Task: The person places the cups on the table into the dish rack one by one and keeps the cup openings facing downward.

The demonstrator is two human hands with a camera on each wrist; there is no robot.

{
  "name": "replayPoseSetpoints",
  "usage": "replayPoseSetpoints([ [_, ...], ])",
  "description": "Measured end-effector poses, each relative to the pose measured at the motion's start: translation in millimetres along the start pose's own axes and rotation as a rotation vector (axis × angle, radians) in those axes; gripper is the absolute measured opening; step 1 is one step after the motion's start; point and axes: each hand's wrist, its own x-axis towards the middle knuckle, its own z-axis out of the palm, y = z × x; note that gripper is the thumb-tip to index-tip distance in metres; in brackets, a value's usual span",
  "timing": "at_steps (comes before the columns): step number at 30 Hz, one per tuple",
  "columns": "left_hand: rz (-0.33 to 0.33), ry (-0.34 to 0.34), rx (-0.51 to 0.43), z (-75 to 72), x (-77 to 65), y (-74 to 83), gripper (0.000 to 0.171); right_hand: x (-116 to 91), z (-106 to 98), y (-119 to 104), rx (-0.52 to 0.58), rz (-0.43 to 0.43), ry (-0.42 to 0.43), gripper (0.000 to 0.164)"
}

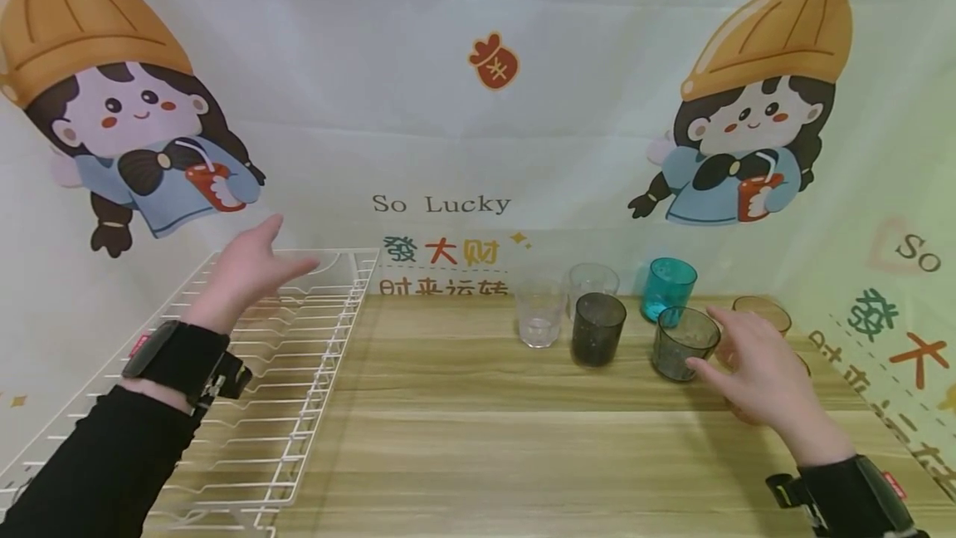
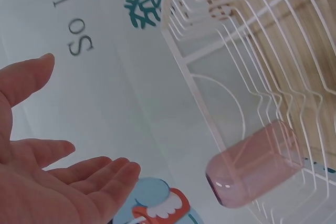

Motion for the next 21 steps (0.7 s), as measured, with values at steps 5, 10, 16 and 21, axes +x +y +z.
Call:
replayPoseSetpoints([
  [5,0.022,0.015,0.051,4.2,-9.9,14.1,0.101,-6,1,6,0.001,0.017,0.026,0.071],
  [10,0.048,0.025,0.053,7.7,-19.8,24.8,0.102,-11,2,14,-0.014,0.020,0.036,0.072],
  [16,0.111,0.010,-0.023,11.3,-28.2,34.0,0.100,-15,-1,22,-0.067,0.061,0.033,0.069],
  [21,0.122,-0.014,-0.048,15.4,-35.5,43.2,0.102,-21,-3,25,-0.109,0.115,-0.004,0.073],
])
